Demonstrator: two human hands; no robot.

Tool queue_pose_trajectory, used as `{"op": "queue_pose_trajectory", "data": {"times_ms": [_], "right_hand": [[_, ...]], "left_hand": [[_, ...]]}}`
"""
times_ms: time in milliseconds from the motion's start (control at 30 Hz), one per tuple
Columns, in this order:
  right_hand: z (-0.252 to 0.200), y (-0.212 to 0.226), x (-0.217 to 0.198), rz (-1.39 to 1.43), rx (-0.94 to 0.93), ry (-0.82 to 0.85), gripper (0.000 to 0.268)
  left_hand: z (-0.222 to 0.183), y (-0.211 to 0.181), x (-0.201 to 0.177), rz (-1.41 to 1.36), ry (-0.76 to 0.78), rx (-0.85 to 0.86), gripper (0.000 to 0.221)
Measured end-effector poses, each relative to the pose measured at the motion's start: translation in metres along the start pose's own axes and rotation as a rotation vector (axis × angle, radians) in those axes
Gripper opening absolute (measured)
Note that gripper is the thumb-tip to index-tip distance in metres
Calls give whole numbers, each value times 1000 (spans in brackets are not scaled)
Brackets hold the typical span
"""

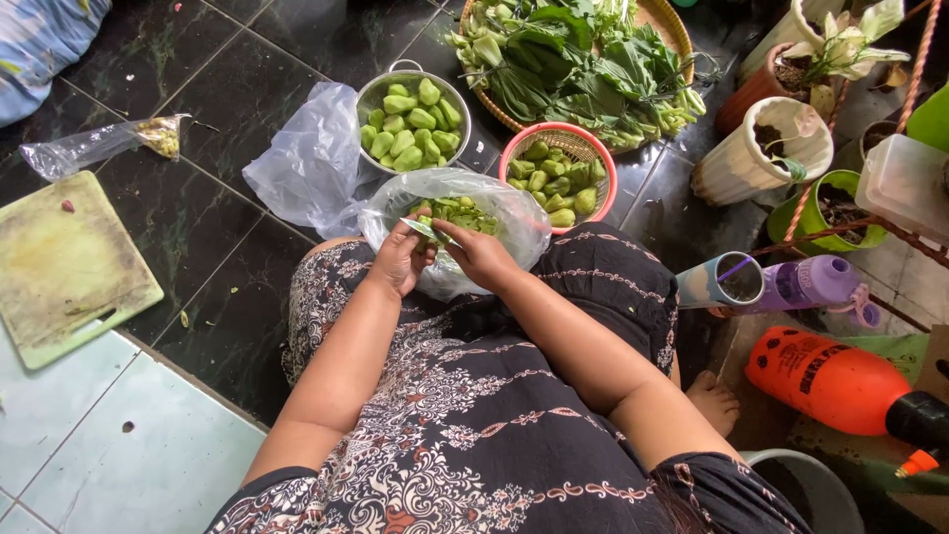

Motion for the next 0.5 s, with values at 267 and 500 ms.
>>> {"op": "queue_pose_trajectory", "data": {"times_ms": [267, 500], "right_hand": [[1, -11, 11, -127, 9, -74, 48], [10, -46, 12, 90, 165, -81, 51]], "left_hand": [[4, 1, -5, 21, 28, 3, 35], [-14, -11, 22, -62, 33, -134, 33]]}}
Point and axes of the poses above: each hand's wrist, its own z-axis towards the middle knuckle, its own x-axis out of the palm, y = z × x, the point moved 4 cm from there along z, towards the middle knuckle, and after that the axes turned 15 degrees about -z, right-handed, at the moved point
